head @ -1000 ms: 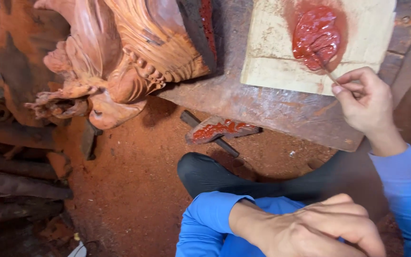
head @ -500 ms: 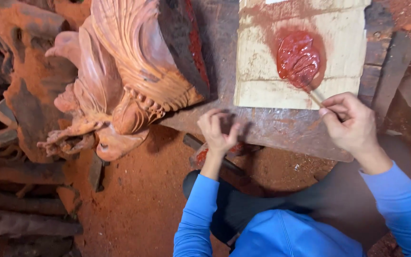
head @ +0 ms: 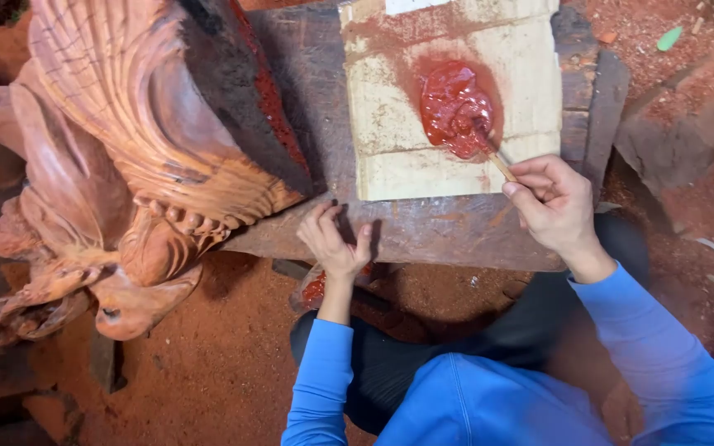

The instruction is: Mixing wood filler on a cardboard palette and applying it to cracks in a large wooden sculpture using a wooden stick.

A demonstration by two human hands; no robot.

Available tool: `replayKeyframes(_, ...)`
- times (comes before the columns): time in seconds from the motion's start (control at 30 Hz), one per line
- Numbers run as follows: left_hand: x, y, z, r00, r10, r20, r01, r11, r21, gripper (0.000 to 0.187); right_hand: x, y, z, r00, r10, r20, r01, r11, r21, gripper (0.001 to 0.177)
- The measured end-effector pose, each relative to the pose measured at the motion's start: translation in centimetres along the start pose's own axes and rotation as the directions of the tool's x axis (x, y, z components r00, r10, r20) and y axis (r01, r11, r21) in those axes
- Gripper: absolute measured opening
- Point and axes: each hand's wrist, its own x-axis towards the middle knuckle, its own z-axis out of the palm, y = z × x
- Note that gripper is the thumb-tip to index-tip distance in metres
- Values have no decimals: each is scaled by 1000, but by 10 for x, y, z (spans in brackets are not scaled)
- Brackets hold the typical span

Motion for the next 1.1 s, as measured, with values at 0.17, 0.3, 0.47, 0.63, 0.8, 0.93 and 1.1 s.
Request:
replayKeyframes(0.17,-7,-10,9,1000,-12,-11,13,999,29,59,60,-39,77,987,-126,103,126,992,7,20)
replayKeyframes(0.3,7,17,-6,998,-51,42,48,996,80,53,170,-70,189,992,40,120,-55,991,126,15)
replayKeyframes(0.47,14,20,-7,997,-65,41,62,995,77,51,246,-71,287,952,293,84,-304,884,355,19)
replayKeyframes(0.63,15,20,-7,992,-103,68,98,993,73,56,256,-74,317,888,433,154,-459,820,341,16)
replayKeyframes(0.8,21,28,-10,993,-76,92,68,994,82,55,248,-68,313,909,351,225,-396,894,208,14)
replayKeyframes(0.93,21,24,-9,991,-81,107,71,993,98,56,239,-83,290,903,388,184,-393,919,-8,18)
replayKeyframes(1.1,19,23,-8,991,-75,107,65,994,92,54,241,-92,279,948,186,259,-286,854,435,6)
